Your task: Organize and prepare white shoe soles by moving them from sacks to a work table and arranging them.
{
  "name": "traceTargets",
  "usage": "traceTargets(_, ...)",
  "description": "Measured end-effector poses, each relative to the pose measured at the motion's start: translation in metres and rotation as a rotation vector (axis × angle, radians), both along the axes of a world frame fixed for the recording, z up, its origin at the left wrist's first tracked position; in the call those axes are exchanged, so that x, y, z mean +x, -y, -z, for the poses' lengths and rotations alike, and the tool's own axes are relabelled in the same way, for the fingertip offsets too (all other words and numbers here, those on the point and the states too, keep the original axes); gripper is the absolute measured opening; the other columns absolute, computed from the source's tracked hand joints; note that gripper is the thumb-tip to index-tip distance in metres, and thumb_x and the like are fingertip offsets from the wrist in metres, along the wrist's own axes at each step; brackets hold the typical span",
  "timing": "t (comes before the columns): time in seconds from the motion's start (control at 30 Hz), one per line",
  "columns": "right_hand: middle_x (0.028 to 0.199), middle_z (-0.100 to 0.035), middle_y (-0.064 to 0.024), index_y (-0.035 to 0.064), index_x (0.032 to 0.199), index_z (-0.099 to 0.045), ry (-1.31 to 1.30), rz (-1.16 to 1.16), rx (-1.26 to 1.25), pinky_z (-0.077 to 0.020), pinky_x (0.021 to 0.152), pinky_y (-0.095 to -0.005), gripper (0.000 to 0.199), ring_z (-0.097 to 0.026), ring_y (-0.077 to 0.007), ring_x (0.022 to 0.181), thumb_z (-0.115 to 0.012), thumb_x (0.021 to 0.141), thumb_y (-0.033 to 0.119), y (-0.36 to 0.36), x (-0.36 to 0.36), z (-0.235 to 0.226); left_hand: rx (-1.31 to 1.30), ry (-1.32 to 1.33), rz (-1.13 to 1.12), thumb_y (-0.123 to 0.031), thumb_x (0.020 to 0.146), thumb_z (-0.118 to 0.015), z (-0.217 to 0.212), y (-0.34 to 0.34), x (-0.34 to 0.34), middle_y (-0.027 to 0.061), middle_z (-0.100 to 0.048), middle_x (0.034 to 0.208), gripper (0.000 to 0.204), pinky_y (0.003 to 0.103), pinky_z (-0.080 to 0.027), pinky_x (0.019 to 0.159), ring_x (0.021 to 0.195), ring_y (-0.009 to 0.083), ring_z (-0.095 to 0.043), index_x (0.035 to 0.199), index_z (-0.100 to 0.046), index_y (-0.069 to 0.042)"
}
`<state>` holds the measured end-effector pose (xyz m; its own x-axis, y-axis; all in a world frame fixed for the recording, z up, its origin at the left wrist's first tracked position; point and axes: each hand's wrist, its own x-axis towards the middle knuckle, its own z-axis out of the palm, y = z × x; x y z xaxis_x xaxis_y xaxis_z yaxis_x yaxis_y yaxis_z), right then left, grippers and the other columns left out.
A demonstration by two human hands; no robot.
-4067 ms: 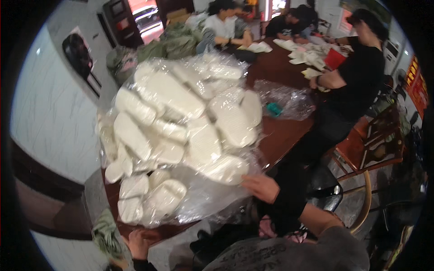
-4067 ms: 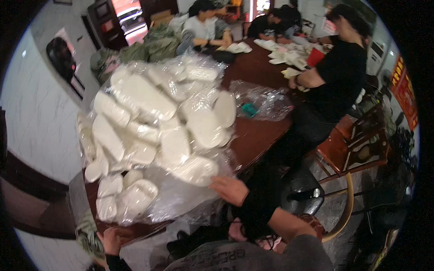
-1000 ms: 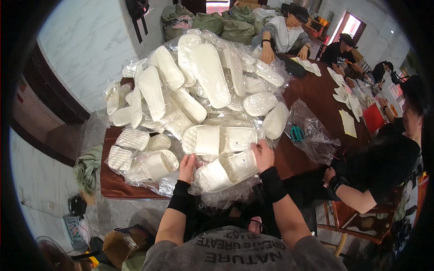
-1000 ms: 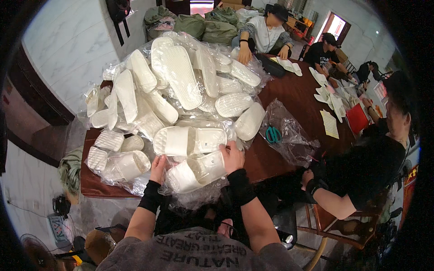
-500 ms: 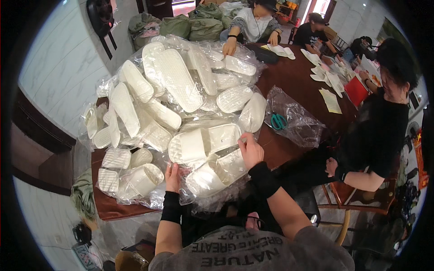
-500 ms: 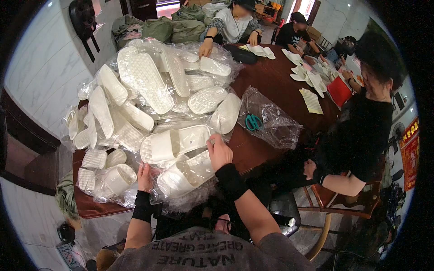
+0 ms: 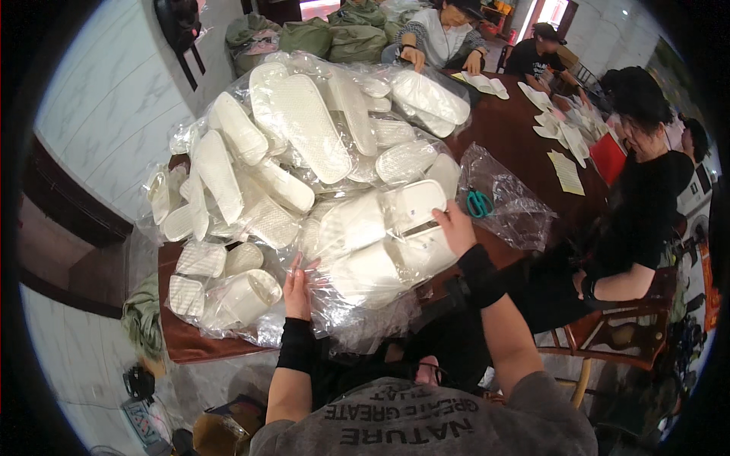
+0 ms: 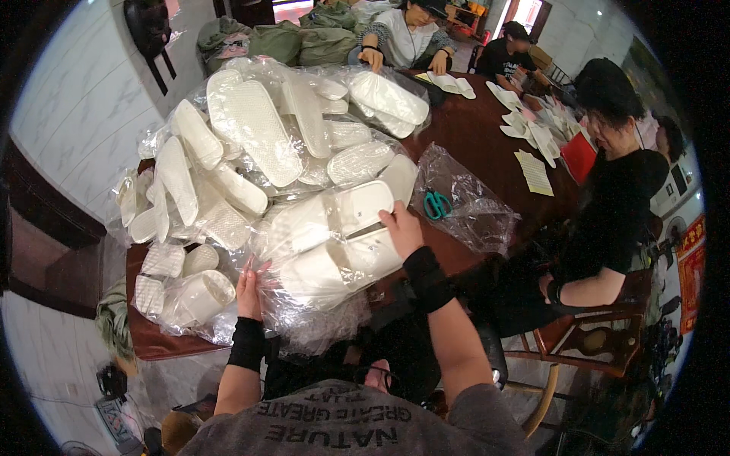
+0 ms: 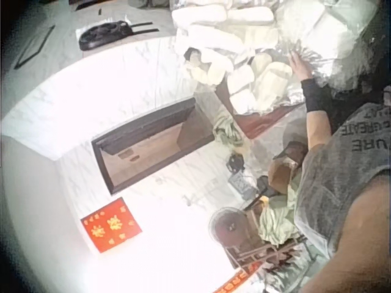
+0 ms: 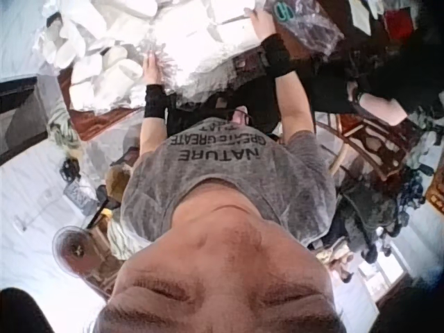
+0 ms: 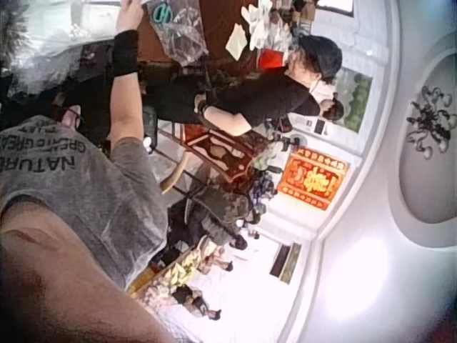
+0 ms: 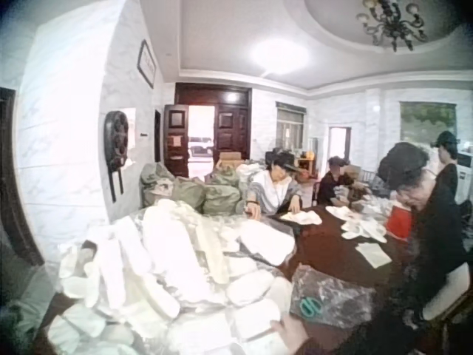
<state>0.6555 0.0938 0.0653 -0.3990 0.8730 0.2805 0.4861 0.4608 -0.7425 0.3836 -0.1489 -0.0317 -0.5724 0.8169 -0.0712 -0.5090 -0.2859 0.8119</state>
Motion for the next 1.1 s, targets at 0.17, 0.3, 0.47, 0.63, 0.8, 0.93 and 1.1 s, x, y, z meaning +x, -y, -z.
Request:
traceTargets(0.17,0.071,-0.057,-0.0149,0.0002,0.087,-0.046,-0.101,0.021,-0.147,-0.0442,0.064,-0.0366,0.025,-0.057,-0.0233,0.067,-0.057,0.089,0.022,-0.039,0.025,-0.024,-0.131,-0.183,-0.049,-0.018,0.099,-0.037,0.012,0.007,-0.009,0.0224,-0.058,0.117,0.042,0.031,-0.054,0.064,0.07,0.0188,-0.063,0.137,-0.034,-0.001)
traceTargets(0.3,0.074,-0.057,-0.0119,-0.0001,0.085,-0.047,-0.169,0.12,-0.035,-0.0437,0.065,-0.0322,0.022,-0.055,-0.0193,0.069,-0.057,0.088,0.019,-0.119,0.076,-0.022,-0.098,-0.126,-0.046,-0.018,0.1,-0.036,0.015,0.006,-0.009,0.0241,-0.059,0.114,0.041,0.033,-0.055,0.065,0.067,0.0213,-0.064,0.138,-0.032,-0.001)
traceTargets(0.47,0.078,-0.058,-0.016,-0.0019,0.084,-0.052,-0.074,0.487,0.112,-0.0446,0.067,-0.0373,0.029,-0.056,-0.026,0.071,-0.063,0.083,0.025,-0.234,0.152,-0.009,-0.128,-0.082,-0.073,-0.019,0.099,-0.039,0.012,0.007,-0.008,0.0258,-0.058,0.113,0.043,0.038,-0.056,0.07,0.066,0.0233,-0.064,0.138,-0.03,-0.001)
traceTargets(0.63,0.089,-0.062,-0.022,-0.0033,0.096,-0.054,-0.267,0.986,0.113,-0.0468,0.078,-0.0442,0.034,-0.061,-0.0378,0.088,-0.062,0.084,0.028,-0.317,0.21,-0.01,-0.135,-0.059,-0.037,-0.018,0.099,-0.041,0.026,-0.014,0.0,0.0234,-0.058,0.116,0.044,0.037,-0.056,0.069,0.066,0.0235,-0.064,0.139,-0.033,-0.002)
traceTargets(0.8,0.086,-0.064,-0.024,0.0012,0.095,-0.052,0.112,0.878,0.215,-0.0495,0.073,-0.0453,0.031,-0.062,-0.0409,0.085,-0.055,0.088,0.032,-0.227,0.081,0.006,-0.211,-0.159,-0.137,-0.02,0.099,-0.041,0.011,0.016,-0.012,0.0197,-0.057,0.12,0.043,0.032,-0.055,0.069,0.069,0.0207,-0.064,0.139,-0.035,-0.004)
traceTargets(0.93,0.099,-0.058,-0.026,0.0031,0.102,-0.05,0.709,0.287,0.046,-0.0475,0.082,-0.0485,0.032,-0.058,-0.0408,0.094,-0.059,0.082,0.026,-0.176,0.075,0.067,-0.214,-0.183,-0.068,-0.022,0.099,-0.041,0.017,0.004,-0.009,0.0157,-0.054,0.126,0.044,0.029,-0.055,0.07,0.081,0.0176,-0.064,0.14,-0.035,-0.006)
traceTargets(1.1,0.109,-0.053,-0.0283,0.0032,0.117,-0.048,0.783,0.403,0.054,-0.0463,0.085,-0.0487,0.047,-0.053,-0.0431,0.101,-0.065,0.075,0.016,-0.163,0.067,0.087,-0.239,-0.201,-0.089,-0.021,0.099,-0.041,0.003,-0.002,-0.001,0.0125,-0.049,0.133,0.045,0.029,-0.054,0.07,0.091,0.0169,-0.061,0.14,-0.034,-0.004)
